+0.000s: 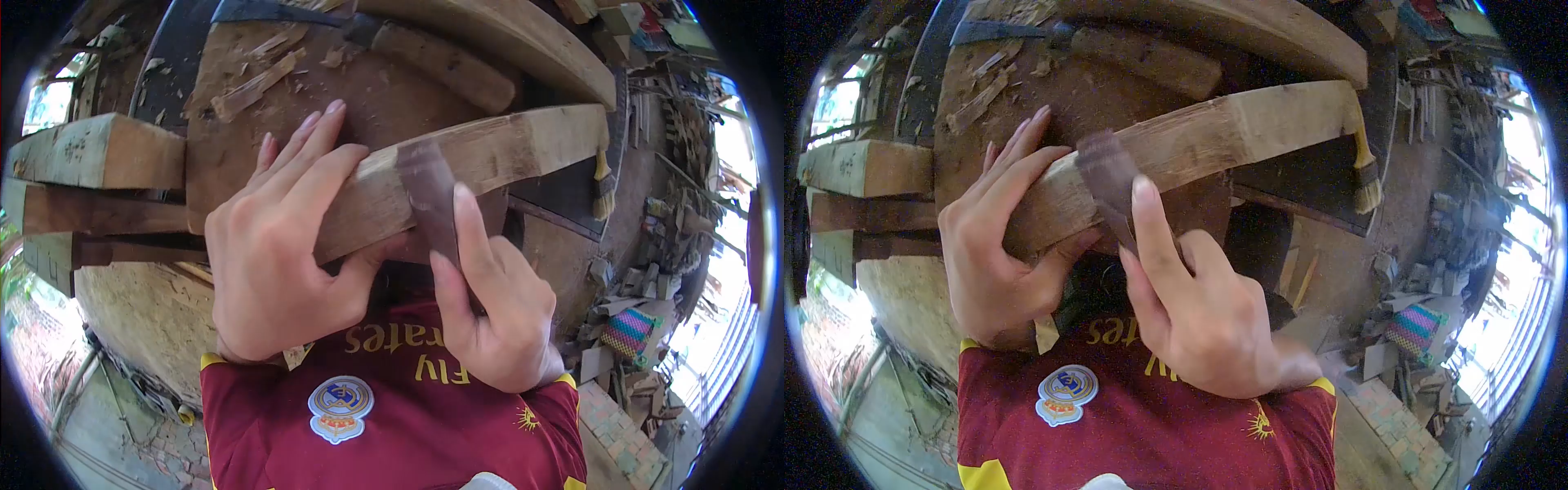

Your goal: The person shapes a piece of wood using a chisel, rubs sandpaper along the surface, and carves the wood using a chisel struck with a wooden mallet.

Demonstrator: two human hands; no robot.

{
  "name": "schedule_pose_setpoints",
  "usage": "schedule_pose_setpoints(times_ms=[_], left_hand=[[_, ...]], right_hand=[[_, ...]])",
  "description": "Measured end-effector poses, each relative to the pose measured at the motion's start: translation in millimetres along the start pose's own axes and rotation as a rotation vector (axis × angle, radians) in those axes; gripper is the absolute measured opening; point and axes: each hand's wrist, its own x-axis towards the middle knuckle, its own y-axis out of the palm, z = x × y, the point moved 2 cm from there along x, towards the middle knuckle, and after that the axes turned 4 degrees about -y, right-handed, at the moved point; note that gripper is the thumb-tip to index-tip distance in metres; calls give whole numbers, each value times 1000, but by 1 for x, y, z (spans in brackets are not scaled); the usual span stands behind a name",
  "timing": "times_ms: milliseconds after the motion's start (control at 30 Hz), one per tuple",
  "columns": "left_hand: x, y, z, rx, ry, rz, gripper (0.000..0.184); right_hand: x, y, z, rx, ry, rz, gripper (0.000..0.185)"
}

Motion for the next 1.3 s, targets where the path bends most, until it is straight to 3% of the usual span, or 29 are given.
schedule_pose_setpoints(times_ms=[100, 133, 267, 367, 467, 633, 767, 1100, 1300], left_hand=[[0, 0, 0, 1, 7, 9, 58], [0, 0, 0, 3, 7, 8, 58], [1, -4, -2, 100, 23, 66, 63], [6, 0, -24, 340, -8, 37, 64], [21, 18, -36, 277, 171, 12, 65], [23, 25, -35, 305, 161, 1, 58], [24, 25, -34, 324, 161, 1, 55], [23, 27, -32, 334, 148, -3, 57], [25, 28, -31, 300, 147, -10, 58]], right_hand=[[-10, -16, -9, 15, 50, 3, 46], [-12, -12, -18, -17, 11, -164, 44], [-16, -14, -46, -81, 33, -324, 51], [-12, -14, -40, -102, 43, -279, 50], [-4, -14, -41, -69, 41, -271, 44], [20, -3, -54, -183, -14, -356, 51], [6, -11, -49, -228, 42, -273, 49], [7, -18, -40, -173, 165, -128, 51], [14, -17, -44, -90, 154, -194, 49]])
